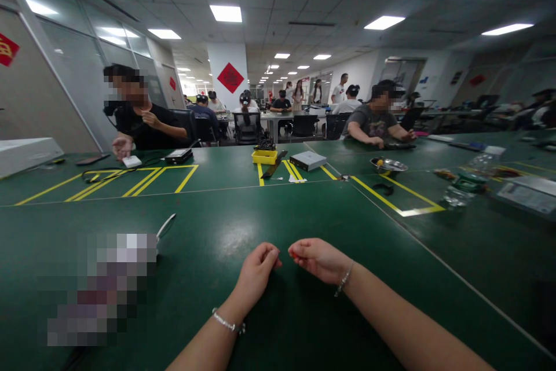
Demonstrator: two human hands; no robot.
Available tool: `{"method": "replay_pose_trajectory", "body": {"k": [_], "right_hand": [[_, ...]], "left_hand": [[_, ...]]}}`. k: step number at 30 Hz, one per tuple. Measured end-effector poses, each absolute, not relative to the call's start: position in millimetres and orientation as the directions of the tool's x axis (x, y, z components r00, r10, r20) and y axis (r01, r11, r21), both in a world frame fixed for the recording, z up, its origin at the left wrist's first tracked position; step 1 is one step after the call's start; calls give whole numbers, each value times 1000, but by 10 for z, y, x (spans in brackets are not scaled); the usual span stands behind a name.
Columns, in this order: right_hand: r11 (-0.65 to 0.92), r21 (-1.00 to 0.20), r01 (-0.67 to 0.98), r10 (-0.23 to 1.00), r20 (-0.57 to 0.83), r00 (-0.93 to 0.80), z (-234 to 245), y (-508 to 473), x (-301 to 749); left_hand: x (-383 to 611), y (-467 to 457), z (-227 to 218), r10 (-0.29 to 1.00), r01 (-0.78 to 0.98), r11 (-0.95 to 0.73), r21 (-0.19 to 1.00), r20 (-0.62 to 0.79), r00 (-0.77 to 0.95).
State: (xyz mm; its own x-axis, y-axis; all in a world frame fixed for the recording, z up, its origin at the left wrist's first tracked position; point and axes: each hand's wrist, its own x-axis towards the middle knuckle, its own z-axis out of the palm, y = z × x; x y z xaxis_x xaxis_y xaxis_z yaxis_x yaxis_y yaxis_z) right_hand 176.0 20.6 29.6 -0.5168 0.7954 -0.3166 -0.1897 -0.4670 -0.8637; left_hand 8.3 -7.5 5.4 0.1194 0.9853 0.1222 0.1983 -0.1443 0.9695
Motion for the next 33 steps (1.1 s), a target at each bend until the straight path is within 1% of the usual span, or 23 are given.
{"method": "replay_pose_trajectory", "body": {"k": [7, 12, 18, 21, 25, 28, 31, 33], "right_hand": [[-514, -839, -178, 755, -344, -558, 213, 228, 1799], [-462, -868, -182, 790, -309, -530, 187, 211, 1737], [-435, -891, -131, 772, -294, -563, 146, 190, 1695], [-414, -902, -122, 804, -299, -514, 106, 216, 1695], [-387, -905, -179, 851, -275, -448, 68, 250, 1697], [-369, -904, -216, 860, -244, -448, 66, 252, 1699], [-375, -900, -221, 847, -236, -477, 78, 241, 1698], [-374, -901, -220, 843, -231, -486, 85, 234, 1694]], "left_hand": [[86, -108, 94, 983, 230, -139, 963, 107, 147], [77, -101, 90, 983, 247, -143, 958, 110, 144], [68, -96, 105, 989, 306, -118, 945, 85, 120], [64, -105, 105, 991, 306, -105, 946, 73, 113], [58, -109, 88, 989, 283, -140, 949, 118, 95], [59, -102, 82, 989, 247, -145, 958, 130, 77], [63, -94, 95, 993, 204, -114, 972, 104, 57], [68, -88, 103, 996, 211, -86, 974, 82, 28]]}}
